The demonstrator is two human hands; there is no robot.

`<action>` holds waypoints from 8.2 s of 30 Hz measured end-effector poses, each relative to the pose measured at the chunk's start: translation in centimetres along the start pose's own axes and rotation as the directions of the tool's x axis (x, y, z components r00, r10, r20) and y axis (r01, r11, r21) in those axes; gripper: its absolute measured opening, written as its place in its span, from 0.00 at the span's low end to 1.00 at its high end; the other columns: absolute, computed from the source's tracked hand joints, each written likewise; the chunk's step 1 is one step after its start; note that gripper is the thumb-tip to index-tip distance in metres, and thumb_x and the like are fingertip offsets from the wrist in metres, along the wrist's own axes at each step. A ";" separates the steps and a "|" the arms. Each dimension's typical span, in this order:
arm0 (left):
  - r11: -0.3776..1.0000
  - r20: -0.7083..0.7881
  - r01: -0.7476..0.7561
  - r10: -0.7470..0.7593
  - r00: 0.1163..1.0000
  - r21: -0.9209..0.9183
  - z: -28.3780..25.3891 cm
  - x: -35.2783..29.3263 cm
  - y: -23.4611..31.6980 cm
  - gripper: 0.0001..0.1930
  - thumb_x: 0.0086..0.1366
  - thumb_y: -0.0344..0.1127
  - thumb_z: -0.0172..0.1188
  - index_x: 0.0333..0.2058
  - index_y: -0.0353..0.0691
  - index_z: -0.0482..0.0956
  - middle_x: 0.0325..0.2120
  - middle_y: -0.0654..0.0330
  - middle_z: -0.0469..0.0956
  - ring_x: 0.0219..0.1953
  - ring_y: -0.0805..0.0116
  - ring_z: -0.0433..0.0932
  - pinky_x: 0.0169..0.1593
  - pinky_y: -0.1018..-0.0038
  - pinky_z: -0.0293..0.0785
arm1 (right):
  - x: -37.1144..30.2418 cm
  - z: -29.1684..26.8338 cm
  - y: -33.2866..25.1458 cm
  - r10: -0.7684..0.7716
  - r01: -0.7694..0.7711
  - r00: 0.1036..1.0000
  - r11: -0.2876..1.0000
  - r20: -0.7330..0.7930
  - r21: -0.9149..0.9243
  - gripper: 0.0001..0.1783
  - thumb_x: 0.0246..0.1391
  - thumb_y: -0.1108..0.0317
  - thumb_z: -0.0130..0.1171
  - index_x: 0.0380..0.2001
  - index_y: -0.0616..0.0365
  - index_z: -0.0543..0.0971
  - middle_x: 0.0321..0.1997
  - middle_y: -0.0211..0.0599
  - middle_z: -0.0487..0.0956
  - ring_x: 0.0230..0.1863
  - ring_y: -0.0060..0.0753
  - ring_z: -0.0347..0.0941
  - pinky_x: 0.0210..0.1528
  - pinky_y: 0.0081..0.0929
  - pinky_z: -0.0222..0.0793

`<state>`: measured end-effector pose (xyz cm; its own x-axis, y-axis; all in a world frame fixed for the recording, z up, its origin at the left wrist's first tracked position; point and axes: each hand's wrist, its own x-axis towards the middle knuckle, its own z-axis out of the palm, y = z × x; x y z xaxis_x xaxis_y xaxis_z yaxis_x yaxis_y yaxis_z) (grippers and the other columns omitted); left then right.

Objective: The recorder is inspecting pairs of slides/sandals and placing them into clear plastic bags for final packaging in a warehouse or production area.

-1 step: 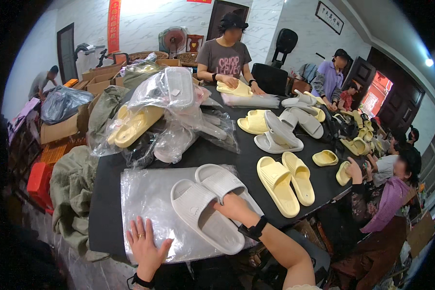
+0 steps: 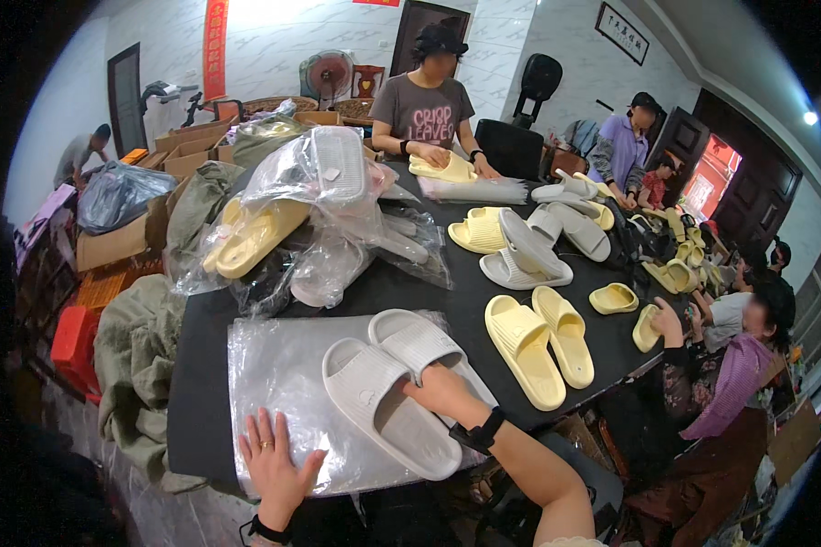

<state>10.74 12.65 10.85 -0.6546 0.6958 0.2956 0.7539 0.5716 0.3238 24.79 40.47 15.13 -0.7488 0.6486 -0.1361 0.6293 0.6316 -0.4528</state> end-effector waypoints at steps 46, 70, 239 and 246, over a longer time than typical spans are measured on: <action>1.000 -0.008 0.003 -0.003 1.000 -0.009 0.1 -0.1 -0.1 0.44 0.52 0.63 0.60 0.60 0.35 0.64 0.64 0.43 0.54 0.67 0.41 0.48 0.66 0.46 0.40 | 0.4 0.9 1.0 -0.051 0.052 0.997 0.999 -0.064 0.011 0.26 0.50 0.53 0.58 0.43 0.65 0.75 0.40 0.63 0.77 0.42 0.64 0.73 0.44 0.47 0.70; 0.999 -0.030 0.036 -0.037 0.999 -0.028 0.1 -0.1 -0.1 0.42 0.55 0.64 0.57 0.59 0.35 0.66 0.63 0.41 0.56 0.66 0.41 0.51 0.65 0.47 0.43 | 3.0 0.9 6.1 0.249 -0.196 0.955 0.937 -0.158 0.289 0.24 0.49 0.53 0.59 0.34 0.69 0.78 0.30 0.58 0.79 0.35 0.55 0.78 0.39 0.42 0.72; 0.987 0.000 0.056 -0.057 0.998 0.150 -0.3 -3.0 2.0 0.47 0.54 0.67 0.55 0.58 0.28 0.62 0.61 0.35 0.54 0.65 0.33 0.48 0.62 0.39 0.42 | 3.8 -0.1 -9.7 -0.424 -0.264 0.844 0.201 0.327 0.943 0.19 0.65 0.59 0.47 0.54 0.56 0.72 0.40 0.29 0.77 0.27 0.16 0.68 0.28 0.15 0.65; 0.984 0.036 0.062 -0.069 0.997 0.169 -0.2 -3.8 1.3 0.47 0.55 0.67 0.54 0.58 0.27 0.62 0.61 0.34 0.55 0.65 0.33 0.48 0.62 0.38 0.41 | 9.8 7.2 -3.8 -0.378 -0.456 0.871 -0.386 0.313 0.802 0.18 0.63 0.58 0.50 0.51 0.56 0.72 0.36 0.28 0.74 0.28 0.19 0.66 0.31 0.19 0.65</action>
<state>14.24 10.67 10.35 -0.7029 0.6696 0.2399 0.7102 0.6791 0.1854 13.57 41.39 9.22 -0.9554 0.1931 -0.2235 -0.0679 -0.8801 -0.4699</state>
